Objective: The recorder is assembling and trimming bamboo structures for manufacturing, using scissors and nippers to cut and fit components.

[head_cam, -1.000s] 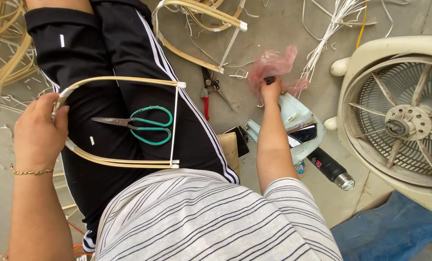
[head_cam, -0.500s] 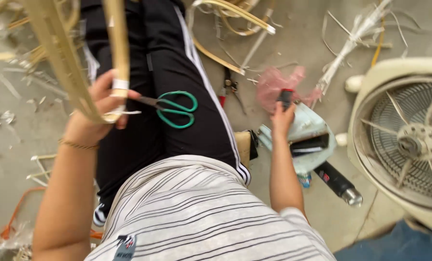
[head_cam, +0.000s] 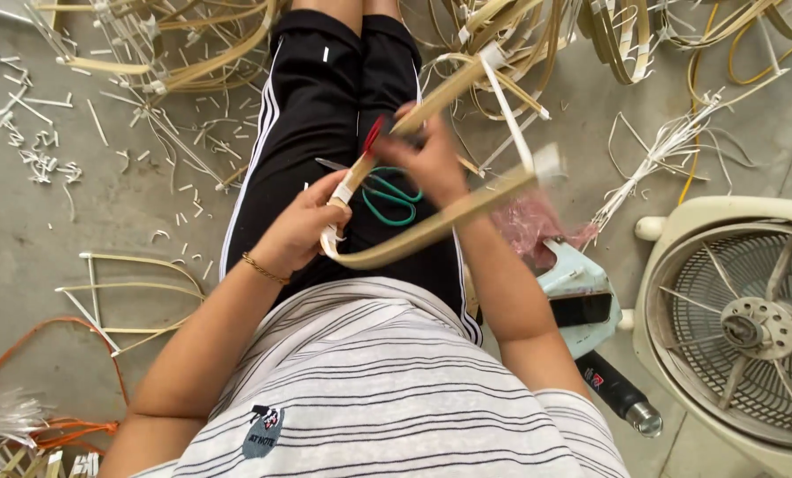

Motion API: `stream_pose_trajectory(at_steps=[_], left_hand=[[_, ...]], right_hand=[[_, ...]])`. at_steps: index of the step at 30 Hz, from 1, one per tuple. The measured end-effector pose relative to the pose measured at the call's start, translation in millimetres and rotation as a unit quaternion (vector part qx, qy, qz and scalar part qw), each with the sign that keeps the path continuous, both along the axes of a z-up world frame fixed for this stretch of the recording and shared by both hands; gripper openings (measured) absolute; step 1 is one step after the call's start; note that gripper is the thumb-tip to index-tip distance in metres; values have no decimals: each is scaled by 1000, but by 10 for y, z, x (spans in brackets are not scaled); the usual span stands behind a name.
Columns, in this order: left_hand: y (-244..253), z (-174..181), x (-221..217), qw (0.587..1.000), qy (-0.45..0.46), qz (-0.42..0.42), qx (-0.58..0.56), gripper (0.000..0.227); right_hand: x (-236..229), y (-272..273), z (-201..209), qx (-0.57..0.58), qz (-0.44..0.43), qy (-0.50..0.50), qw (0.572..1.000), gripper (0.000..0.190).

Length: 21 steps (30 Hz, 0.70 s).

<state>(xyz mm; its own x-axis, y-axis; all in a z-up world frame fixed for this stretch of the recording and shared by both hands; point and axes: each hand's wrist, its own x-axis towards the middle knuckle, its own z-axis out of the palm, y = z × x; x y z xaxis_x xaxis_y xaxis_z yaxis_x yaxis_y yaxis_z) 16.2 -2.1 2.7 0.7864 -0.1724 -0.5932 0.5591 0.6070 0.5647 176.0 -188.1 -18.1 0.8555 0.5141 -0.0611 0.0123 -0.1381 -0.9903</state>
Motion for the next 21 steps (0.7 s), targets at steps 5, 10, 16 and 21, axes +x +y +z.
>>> stream_pose_trajectory(at_steps=[5,10,16,21], left_hand=[[-5,315,-6,996,62,-56,-13,60],[11,253,-19,993,74,-20,-85,54],[-61,272,-80,993,76,-60,-64,51],[11,49,-8,994,69,29,-79,53]], right_hand=[[294,-137,-46,-15,-110,3,994,47],[-67,12,-250,-9,-11,-79,997,59],[78,-101,-79,-18,-120,25,992,50],[-644,-313,10,-73,-22,19,997,40]])
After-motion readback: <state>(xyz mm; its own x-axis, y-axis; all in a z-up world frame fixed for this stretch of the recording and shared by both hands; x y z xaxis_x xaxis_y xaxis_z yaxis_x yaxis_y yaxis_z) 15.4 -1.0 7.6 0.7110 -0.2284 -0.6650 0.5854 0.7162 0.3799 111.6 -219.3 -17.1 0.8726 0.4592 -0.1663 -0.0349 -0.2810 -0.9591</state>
